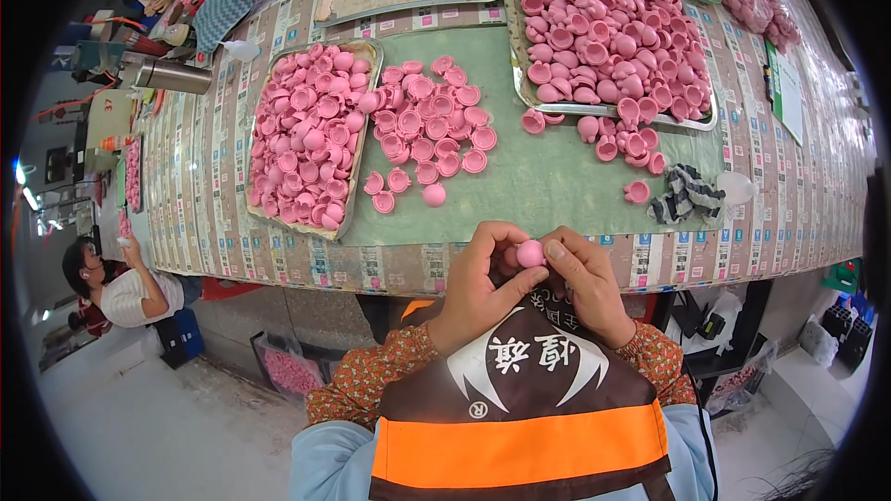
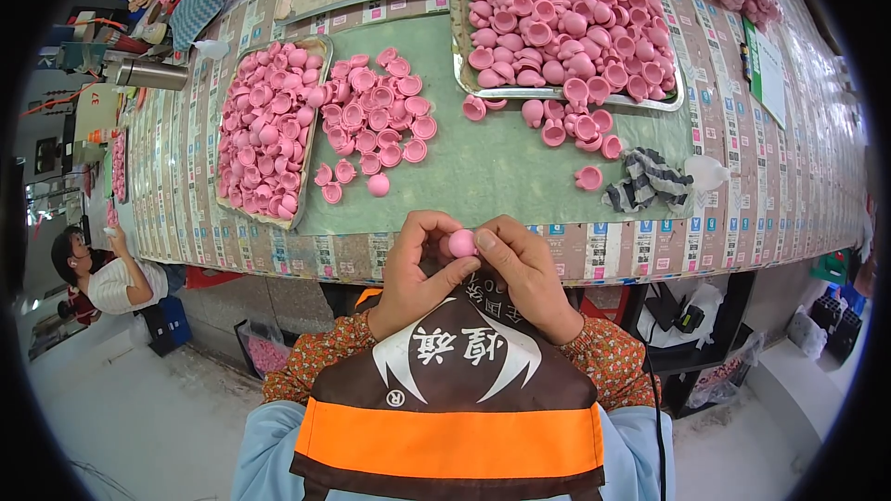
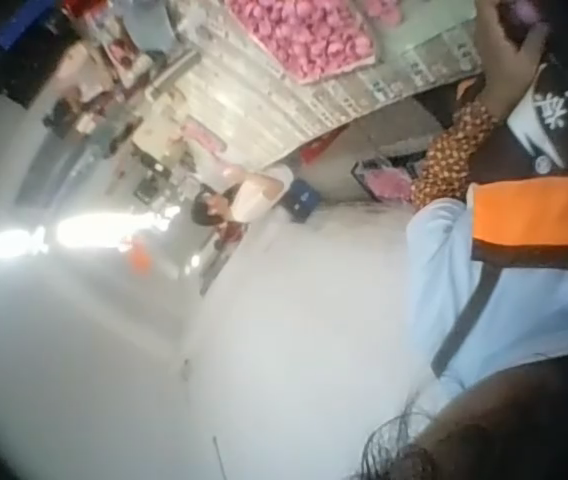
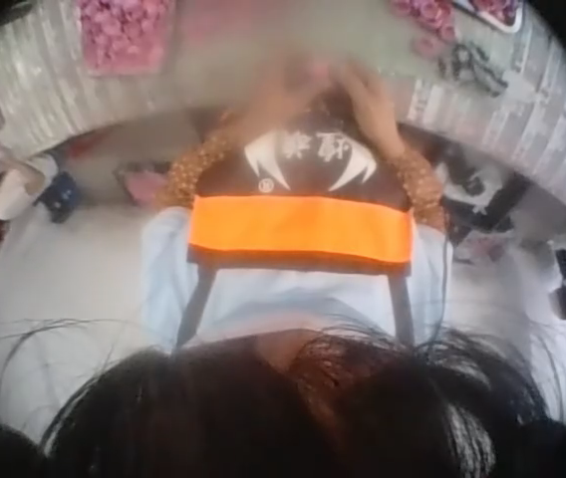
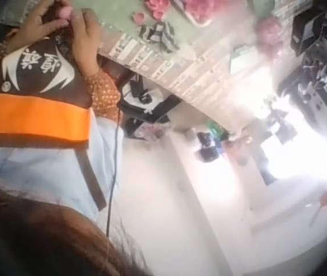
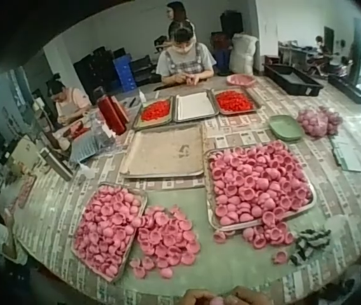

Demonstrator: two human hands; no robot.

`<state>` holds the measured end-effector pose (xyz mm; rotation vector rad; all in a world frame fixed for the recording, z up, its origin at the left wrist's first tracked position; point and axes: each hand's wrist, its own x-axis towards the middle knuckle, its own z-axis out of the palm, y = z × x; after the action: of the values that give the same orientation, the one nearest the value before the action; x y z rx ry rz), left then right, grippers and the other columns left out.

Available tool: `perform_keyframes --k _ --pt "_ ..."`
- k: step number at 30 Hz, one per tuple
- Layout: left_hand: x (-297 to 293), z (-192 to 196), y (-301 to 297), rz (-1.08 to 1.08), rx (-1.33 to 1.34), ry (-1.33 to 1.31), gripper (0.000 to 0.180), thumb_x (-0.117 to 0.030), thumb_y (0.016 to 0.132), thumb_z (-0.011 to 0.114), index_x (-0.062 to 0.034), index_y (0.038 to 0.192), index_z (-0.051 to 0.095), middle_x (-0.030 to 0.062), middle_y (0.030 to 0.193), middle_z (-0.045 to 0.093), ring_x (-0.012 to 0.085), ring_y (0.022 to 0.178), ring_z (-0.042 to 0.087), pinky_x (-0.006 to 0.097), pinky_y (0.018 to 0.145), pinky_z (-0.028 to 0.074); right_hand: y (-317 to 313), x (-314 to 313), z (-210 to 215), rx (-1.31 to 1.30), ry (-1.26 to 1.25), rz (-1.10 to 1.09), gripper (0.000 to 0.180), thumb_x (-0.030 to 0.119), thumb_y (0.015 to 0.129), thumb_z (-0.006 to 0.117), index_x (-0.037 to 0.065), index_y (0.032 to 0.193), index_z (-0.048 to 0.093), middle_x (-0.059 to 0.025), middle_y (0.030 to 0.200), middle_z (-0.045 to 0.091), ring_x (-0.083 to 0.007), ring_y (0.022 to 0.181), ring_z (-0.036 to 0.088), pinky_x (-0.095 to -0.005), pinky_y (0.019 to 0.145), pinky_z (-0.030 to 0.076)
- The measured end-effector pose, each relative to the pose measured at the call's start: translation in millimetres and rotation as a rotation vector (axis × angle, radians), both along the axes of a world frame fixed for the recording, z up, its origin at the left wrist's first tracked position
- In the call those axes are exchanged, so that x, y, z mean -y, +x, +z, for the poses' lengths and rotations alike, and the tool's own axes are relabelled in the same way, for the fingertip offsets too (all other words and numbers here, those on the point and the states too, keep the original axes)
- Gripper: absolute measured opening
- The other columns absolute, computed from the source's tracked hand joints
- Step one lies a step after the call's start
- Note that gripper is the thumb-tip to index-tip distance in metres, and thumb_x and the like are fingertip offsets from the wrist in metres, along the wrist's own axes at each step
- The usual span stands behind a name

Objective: Applying glue or liquid from a bottle onto small pink plastic caps and assembling them onto white components.

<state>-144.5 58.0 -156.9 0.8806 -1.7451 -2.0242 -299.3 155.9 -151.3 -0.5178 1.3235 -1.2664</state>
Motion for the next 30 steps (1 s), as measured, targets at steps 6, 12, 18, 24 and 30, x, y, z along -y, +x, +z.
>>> perform_keyframes --k 6,12,18,24,30 --pt "1.6 2.2 0.6 -0.031 0.000 -0.011 0.042 -0.007 0.087 0.074 -0.0056 0.119 0.047 0.0033 0.107 0.056 0.0079 0.095 0.057 0.024 0.084 0.049 -1.0 2.0 1.6 0.014 -0.028 0.016 0.028 0.028 0.103 0.052 0.002 0.100 0.062 0.0044 0.077 0.054 -0.0016 0.063 0.042 -0.0188 0.055 0.032" --pt "0.5 -0.2 0.2 -0.023 -0.076 -0.013 0.043 -0.003 0.086 0.074 -0.0064 0.120 0.049 0.0031 0.108 0.056 0.0088 0.097 0.058 0.025 0.084 0.049 -1.9 1.5 0.6 0.157 0.034 0.011 0.031 0.030 0.103 0.050 0.002 0.099 0.062 0.0032 0.076 0.054 -0.0032 0.062 0.043 -0.0195 0.054 0.034" --pt "4.6 -3.1 3.3 -0.074 0.000 -0.213 0.037 -0.004 0.084 0.077 -0.0059 0.114 0.055 0.0022 0.103 0.059 0.0081 0.092 0.060 0.024 0.081 0.051 -1.8 0.3 1.1 0.149 0.028 0.041 0.034 0.033 0.104 0.047 0.002 0.093 0.059 0.0018 0.076 0.051 -0.0048 0.059 0.044 -0.0200 0.052 0.035" --pt "2.3 -4.4 2.0 -0.032 -0.031 -0.186 0.035 -0.005 0.083 0.077 -0.0050 0.112 0.058 0.0034 0.100 0.062 0.0087 0.088 0.063 0.023 0.079 0.052 2.2 -2.6 -4.6 0.118 -0.006 0.037 0.034 0.032 0.105 0.046 0.002 0.092 0.058 0.0018 0.075 0.051 -0.0053 0.058 0.045 -0.0199 0.052 0.036" --pt "0.0 -6.9 2.4 -0.009 -0.042 -0.264 0.035 -0.005 0.085 0.076 -0.0046 0.115 0.058 0.0042 0.101 0.063 0.0093 0.090 0.064 0.024 0.079 0.052 4.4 -1.9 -2.9 0.133 0.007 0.013 0.035 0.032 0.105 0.046 0.002 0.095 0.059 0.0017 0.075 0.051 -0.0055 0.058 0.047 -0.0198 0.052 0.038"
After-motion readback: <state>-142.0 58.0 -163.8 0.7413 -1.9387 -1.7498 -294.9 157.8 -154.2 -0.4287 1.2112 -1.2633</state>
